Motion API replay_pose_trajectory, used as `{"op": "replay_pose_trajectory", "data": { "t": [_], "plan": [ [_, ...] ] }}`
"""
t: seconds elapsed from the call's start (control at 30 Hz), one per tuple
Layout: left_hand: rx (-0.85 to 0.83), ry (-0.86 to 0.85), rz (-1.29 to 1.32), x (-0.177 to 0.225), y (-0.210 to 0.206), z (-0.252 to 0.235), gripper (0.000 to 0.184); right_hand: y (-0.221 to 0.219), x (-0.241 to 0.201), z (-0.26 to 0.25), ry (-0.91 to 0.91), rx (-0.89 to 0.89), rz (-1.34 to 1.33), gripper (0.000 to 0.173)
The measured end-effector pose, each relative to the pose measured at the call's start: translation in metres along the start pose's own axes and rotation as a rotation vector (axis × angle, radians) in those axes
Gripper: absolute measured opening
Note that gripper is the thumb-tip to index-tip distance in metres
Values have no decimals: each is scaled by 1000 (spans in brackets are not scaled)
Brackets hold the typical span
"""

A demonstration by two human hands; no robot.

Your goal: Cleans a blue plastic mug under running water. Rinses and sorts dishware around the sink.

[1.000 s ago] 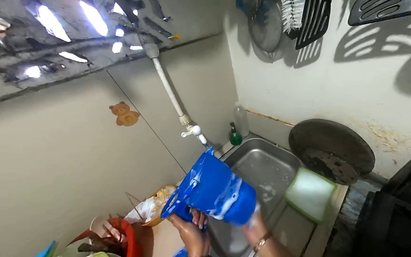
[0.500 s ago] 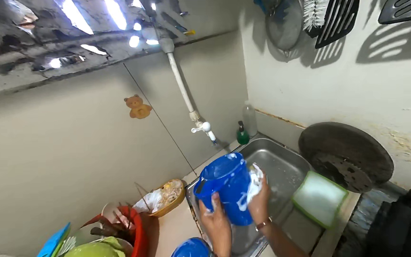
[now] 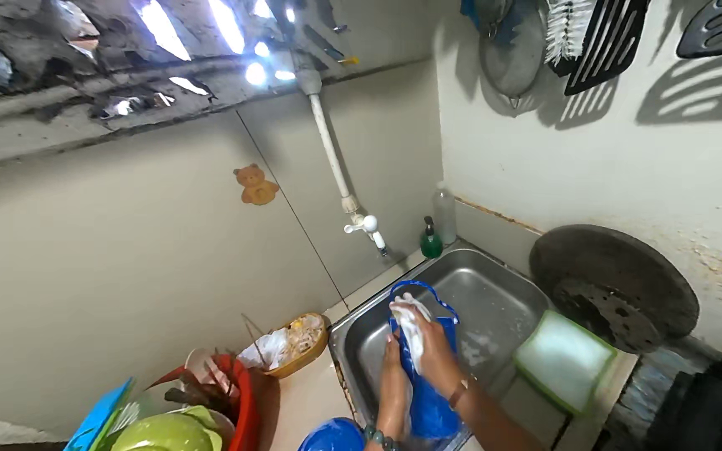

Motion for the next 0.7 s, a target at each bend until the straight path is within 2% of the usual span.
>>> {"op": "replay_pose_trajectory", "data": {
  "t": [0.1, 0.23, 0.3, 0.43, 0.5, 0.57, 0.63, 0.67, 0.7],
  "plan": [
    [15, 76, 285, 9, -2, 2, 69, -7, -19, 26, 152, 57, 78, 31],
    [25, 95, 626, 15, -1, -11, 57, -15, -13, 67, 123, 190, 9, 32],
    [40, 95, 592, 16, 0, -16, 39, -13, 3, 74, 8, 211, -36, 36],
    [17, 156, 482, 30, -15, -5, 48, -2, 14, 44, -138, 146, -110, 61],
    [-93, 242, 496, 29, -16, -2, 64, 4, 27, 23, -230, 83, -159, 70],
    [-261, 278, 426, 26, -14, 0, 67, 9, 44, 3, -329, -13, -248, 66],
    [-378, 155, 131, 34, 1, -4, 55, 14, 50, -12, -366, -161, -338, 61],
    [-331, -31, -74, 45, 16, -9, 43, 17, 48, -18, -341, -247, -350, 60],
    [-224, -294, -252, 60, 33, -14, 31, 23, 43, -24, -296, -339, -340, 58]
  ]
}}
Point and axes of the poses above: each hand's wrist, its own z-axis away from the middle knuckle, its own y-axis out of the back of the hand, x = y × z, the point moved 6 cm from there along -z, towards the middle knuckle, and after that the axes turned 11 degrees about z, right-handed, at the moved point
